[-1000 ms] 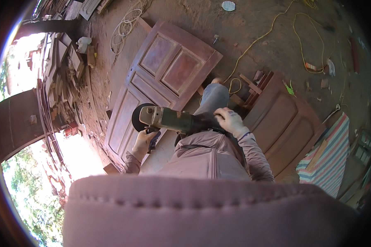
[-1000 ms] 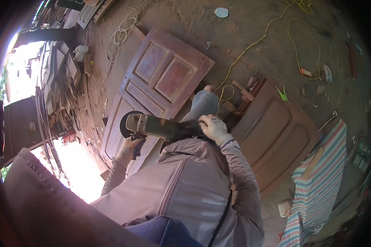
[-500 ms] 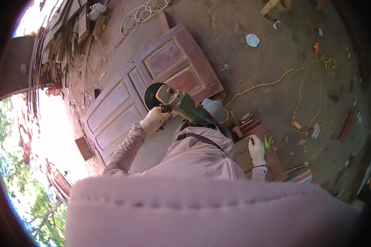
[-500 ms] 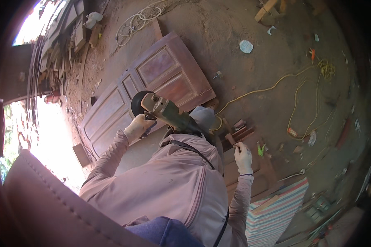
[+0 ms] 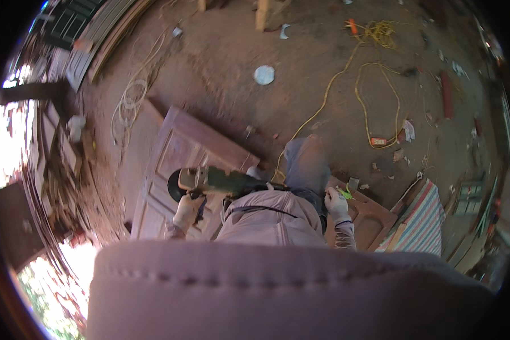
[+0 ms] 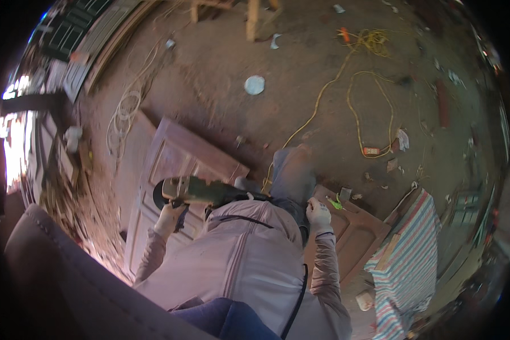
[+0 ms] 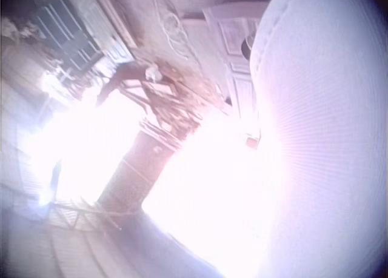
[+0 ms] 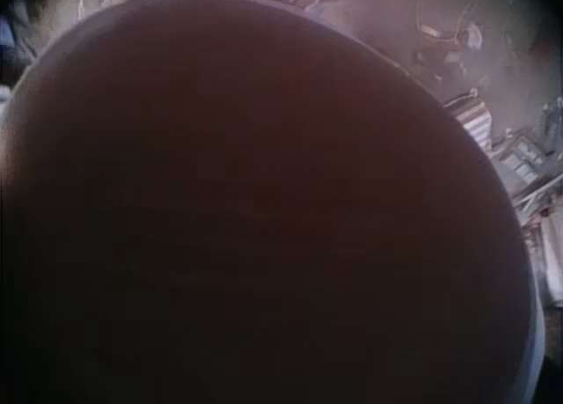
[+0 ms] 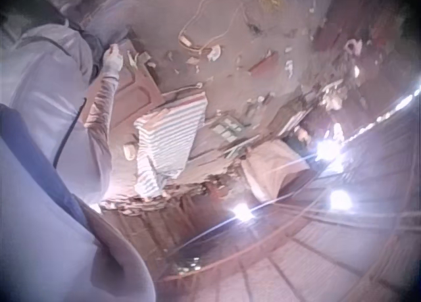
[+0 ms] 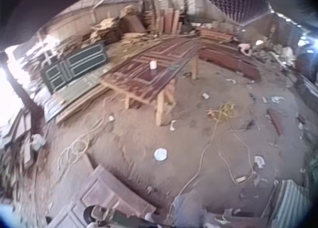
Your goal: The person uses a handheld power sander to sand the surface of a wooden door lying flat on the floor. They move the sander across multiple panels and edges, then briefly switch to a drill with a wire brush attachment to clean recessed areas before resuming sanding.
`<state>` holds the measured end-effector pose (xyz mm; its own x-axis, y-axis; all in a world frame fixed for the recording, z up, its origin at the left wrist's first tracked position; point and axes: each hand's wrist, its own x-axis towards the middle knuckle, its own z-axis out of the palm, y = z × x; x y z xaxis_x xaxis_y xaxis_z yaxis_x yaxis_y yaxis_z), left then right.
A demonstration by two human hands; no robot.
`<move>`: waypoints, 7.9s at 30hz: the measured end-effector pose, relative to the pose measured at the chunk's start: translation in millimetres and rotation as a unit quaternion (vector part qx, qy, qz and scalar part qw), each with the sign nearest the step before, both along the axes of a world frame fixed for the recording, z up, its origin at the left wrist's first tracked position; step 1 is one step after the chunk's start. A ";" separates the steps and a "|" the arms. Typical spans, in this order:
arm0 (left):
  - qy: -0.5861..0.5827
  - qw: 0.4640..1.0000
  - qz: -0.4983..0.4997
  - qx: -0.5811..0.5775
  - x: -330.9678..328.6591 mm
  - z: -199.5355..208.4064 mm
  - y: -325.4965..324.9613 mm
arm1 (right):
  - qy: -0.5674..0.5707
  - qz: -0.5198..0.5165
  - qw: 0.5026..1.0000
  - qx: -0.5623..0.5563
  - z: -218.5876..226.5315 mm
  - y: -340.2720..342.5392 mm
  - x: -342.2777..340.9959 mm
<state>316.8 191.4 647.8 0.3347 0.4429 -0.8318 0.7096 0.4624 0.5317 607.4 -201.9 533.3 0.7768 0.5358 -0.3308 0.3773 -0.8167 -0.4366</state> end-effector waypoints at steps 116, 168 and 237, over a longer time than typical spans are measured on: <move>0.256 0.833 -0.474 0.124 1333.5 -368.6 -124.1 | 0.283 0.058 0.953 -0.093 -539.2 291.6 1323.7; -0.006 0.906 -0.414 0.091 1416.0 -477.4 -2.0 | 0.645 -0.431 0.505 0.378 -492.5 207.7 1239.2; -0.129 0.948 0.254 -0.141 1454.2 -522.9 146.9 | 0.330 -0.559 0.676 0.349 -371.5 40.8 1243.3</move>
<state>1771.0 338.3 124.9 0.3463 0.3737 -0.8605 0.2209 0.8590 0.4619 1850.7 -161.1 161.8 0.6327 -0.0593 -0.7722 -0.7698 0.0605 -0.6354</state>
